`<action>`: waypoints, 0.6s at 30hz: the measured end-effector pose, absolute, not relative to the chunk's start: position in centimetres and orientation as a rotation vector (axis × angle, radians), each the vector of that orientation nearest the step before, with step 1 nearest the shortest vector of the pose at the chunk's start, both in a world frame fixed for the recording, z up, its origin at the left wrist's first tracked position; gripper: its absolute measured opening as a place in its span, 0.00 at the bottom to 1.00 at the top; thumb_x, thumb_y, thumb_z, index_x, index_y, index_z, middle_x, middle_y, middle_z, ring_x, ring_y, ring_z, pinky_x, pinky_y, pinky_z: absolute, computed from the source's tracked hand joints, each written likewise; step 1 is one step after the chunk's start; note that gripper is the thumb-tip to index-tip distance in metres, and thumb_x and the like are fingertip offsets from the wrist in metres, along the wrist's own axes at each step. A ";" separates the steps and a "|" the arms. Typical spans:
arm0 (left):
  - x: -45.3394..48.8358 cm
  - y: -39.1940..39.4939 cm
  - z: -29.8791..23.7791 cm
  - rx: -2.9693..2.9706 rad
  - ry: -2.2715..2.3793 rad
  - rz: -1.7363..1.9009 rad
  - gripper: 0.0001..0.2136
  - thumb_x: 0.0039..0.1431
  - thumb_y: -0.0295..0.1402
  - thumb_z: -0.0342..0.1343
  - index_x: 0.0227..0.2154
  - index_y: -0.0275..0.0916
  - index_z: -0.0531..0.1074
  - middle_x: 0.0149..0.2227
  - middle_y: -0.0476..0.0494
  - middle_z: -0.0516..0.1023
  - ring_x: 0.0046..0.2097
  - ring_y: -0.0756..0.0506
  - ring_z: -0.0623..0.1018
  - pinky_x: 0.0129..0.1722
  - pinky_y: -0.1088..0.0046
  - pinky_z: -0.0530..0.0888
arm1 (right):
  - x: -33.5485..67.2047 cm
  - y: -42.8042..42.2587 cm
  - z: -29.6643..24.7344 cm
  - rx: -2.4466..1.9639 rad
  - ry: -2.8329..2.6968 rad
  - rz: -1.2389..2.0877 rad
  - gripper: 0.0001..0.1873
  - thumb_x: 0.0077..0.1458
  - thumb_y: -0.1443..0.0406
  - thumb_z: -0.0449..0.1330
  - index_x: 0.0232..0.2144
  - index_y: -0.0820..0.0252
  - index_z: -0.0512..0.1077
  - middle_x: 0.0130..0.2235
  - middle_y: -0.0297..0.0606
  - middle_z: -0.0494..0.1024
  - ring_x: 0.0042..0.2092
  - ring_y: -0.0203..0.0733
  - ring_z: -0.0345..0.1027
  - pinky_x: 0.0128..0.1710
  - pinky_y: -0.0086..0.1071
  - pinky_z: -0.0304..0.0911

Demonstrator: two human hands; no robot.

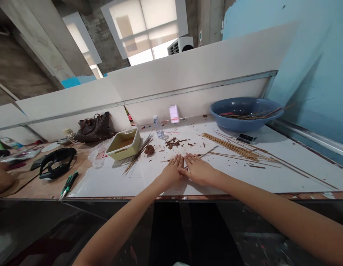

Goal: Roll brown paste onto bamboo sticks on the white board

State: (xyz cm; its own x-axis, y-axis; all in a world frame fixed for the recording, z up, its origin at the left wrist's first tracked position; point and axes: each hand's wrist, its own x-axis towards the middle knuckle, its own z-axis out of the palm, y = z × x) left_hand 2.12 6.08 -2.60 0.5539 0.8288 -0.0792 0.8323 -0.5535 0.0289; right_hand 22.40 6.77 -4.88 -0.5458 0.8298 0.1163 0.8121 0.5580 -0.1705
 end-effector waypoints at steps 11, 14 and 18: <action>3.1 8.0 0.1 2.600 1.577 -0.165 0.38 0.75 0.42 0.42 0.81 0.26 0.45 0.83 0.27 0.45 0.83 0.34 0.48 0.81 0.51 0.52 | 22.5 10.2 -4.2 -1.237 -2.726 -0.003 0.35 0.77 0.55 0.50 0.79 0.62 0.59 0.77 0.61 0.62 0.78 0.68 0.55 0.75 0.68 0.56; 2.5 5.9 -1.3 2.656 1.522 -0.187 0.38 0.75 0.40 0.42 0.80 0.22 0.46 0.82 0.25 0.45 0.83 0.34 0.48 0.81 0.53 0.51 | 23.0 7.6 -5.6 -1.342 -2.646 0.064 0.44 0.78 0.44 0.43 0.80 0.69 0.55 0.79 0.62 0.56 0.80 0.65 0.51 0.77 0.61 0.54; 3.1 7.1 -0.1 2.610 1.544 -0.238 0.39 0.74 0.42 0.45 0.80 0.21 0.47 0.82 0.23 0.44 0.83 0.32 0.49 0.80 0.51 0.54 | 22.4 8.0 -4.0 -1.365 -2.649 0.069 0.42 0.78 0.46 0.41 0.78 0.69 0.61 0.78 0.63 0.60 0.79 0.66 0.54 0.77 0.63 0.53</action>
State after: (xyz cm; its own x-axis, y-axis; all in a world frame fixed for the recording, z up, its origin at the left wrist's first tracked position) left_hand 3.14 7.06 -0.09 0.4737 0.8612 -0.1842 0.8767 -0.4809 0.0060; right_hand 22.42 8.00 -4.04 -0.5706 0.8122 0.1214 0.8048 0.5824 -0.1142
